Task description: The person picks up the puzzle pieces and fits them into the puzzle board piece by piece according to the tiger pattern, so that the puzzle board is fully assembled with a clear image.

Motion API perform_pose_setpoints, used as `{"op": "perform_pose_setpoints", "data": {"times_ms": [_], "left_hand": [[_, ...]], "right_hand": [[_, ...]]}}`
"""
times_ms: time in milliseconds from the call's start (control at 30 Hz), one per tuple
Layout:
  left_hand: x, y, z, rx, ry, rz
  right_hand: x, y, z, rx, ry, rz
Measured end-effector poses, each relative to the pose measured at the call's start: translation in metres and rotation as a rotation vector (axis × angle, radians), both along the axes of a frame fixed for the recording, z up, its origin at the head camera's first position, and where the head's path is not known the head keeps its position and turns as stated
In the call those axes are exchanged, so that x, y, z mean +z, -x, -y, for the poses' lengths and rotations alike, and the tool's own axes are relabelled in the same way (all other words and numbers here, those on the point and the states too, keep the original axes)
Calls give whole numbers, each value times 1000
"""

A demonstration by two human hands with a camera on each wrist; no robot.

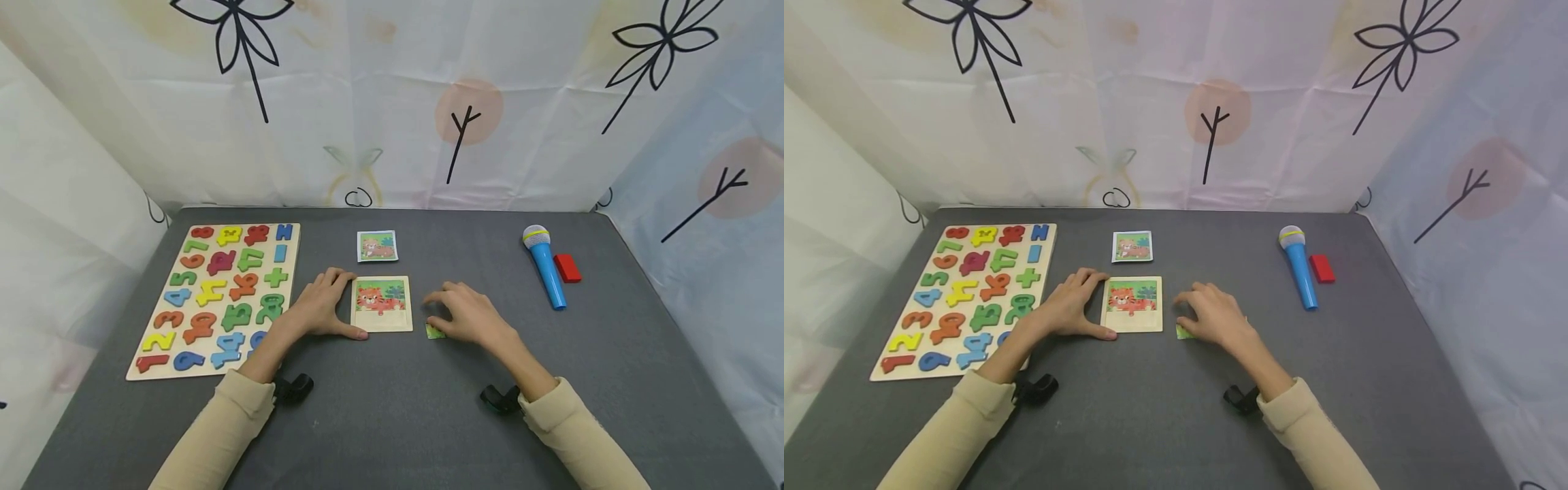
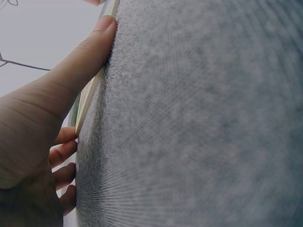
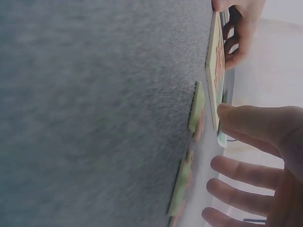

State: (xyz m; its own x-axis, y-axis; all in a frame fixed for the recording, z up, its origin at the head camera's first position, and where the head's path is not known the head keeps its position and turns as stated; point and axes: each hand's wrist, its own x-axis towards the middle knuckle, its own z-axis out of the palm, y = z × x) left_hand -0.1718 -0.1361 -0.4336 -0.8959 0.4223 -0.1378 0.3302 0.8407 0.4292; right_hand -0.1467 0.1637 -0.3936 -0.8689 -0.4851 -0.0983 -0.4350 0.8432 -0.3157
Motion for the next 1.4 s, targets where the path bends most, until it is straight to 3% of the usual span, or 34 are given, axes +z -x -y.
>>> {"op": "perform_pose_setpoints", "data": {"times_ms": [467, 767, 1400], "left_hand": [[-2, -1, 0, -5, -7, -18], [-3, -1, 0, -10, 1, -10], [-2, 1, 0, -8, 5, -9]], "right_hand": [[-7, -16, -6, 52, 20, 0], [-9, -19, -3, 49, 11, -46], [-10, -17, 4, 38, -5, -58]]}}
